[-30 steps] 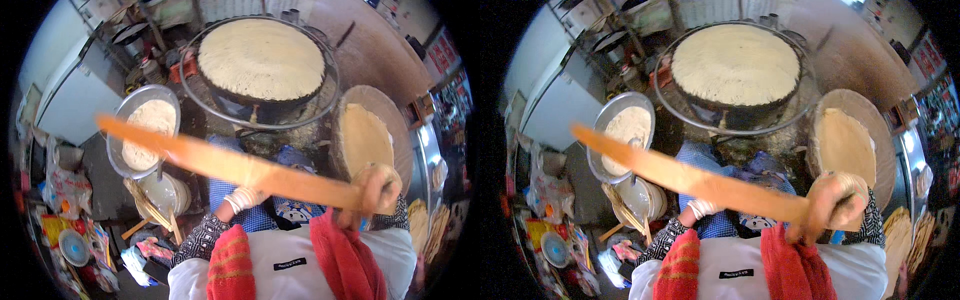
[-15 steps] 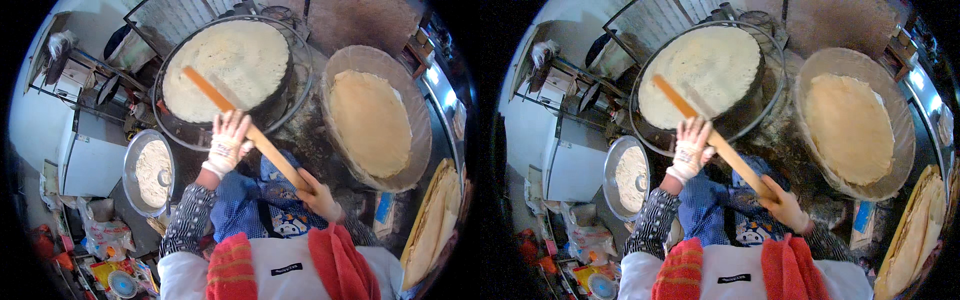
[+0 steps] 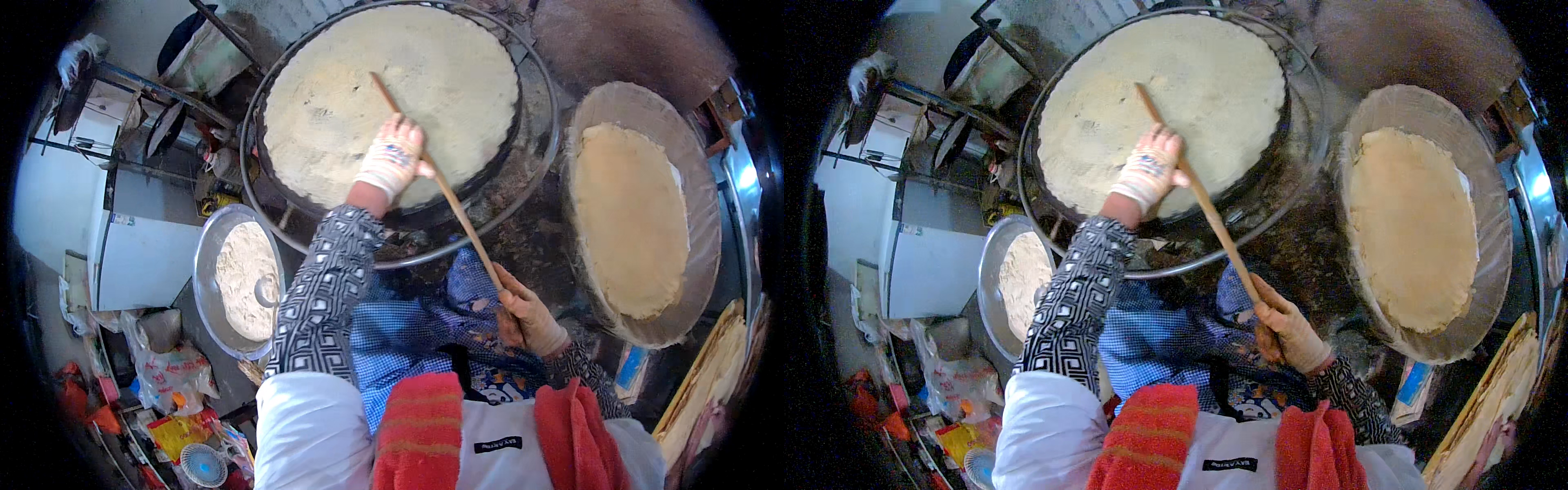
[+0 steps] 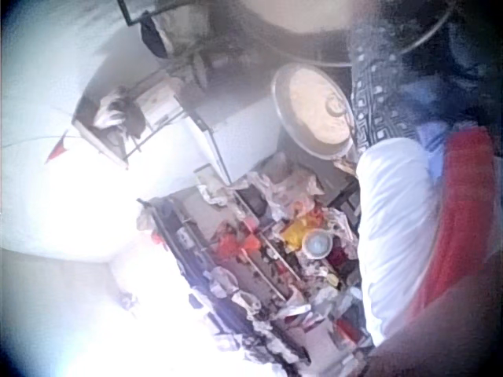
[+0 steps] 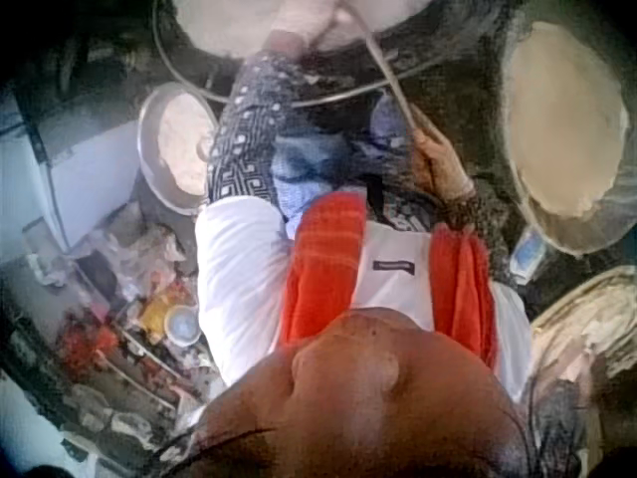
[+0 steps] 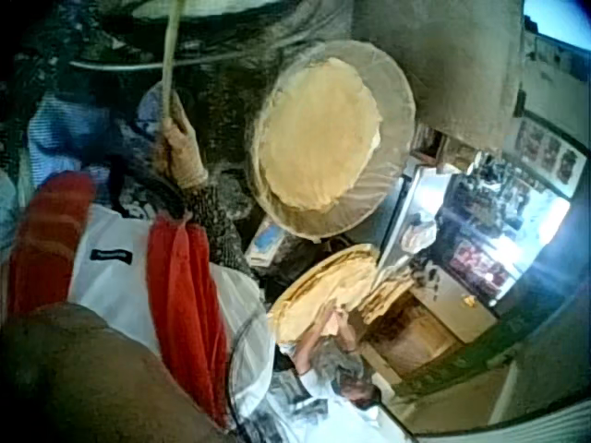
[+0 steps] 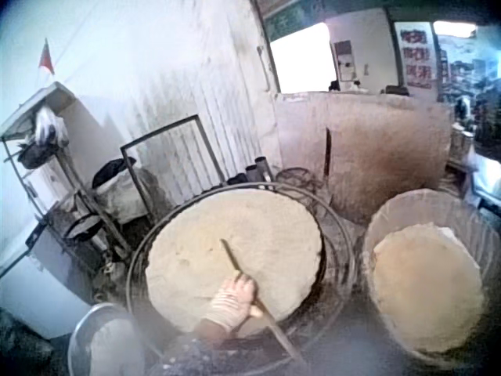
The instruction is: The person prepares flatbread by spreading batter on a heated griddle with a wooden stick, flipping and rotating the bread using a blue scraper, and then removing it from the griddle to place it on a stack.
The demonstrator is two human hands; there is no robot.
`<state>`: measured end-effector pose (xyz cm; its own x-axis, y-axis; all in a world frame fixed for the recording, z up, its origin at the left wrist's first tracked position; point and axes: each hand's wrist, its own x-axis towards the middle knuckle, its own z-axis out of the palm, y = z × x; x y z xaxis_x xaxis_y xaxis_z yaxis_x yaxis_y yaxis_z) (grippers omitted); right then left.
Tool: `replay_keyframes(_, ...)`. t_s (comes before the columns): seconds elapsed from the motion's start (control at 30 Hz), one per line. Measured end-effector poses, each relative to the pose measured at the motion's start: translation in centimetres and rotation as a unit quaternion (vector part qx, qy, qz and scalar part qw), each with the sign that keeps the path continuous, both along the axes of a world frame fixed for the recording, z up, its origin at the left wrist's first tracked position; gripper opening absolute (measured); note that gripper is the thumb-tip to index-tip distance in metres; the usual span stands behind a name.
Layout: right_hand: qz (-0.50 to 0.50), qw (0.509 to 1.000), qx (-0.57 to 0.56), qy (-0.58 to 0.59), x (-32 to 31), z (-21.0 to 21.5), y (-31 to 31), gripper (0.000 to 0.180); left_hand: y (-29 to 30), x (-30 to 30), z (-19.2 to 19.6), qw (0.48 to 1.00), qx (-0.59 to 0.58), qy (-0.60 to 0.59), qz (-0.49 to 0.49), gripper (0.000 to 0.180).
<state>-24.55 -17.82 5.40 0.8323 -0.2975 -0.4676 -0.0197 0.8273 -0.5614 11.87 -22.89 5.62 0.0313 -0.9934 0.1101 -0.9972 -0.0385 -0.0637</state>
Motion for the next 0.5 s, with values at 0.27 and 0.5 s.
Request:
replay_keyframes(0.27,0.121,0.984,-0.127,0.017,7.0,-0.9,2.1,0.062,11.2,9.0,-2.4,0.994,-0.103,-0.001,0.048,0.079)
replay_keyframes(0.5,0.225,0.939,-0.258,0.018,8.4,-2.5,6.1,0.06,24.5,6.7,1.8,0.983,-0.013,-0.023,0.18,0.088)
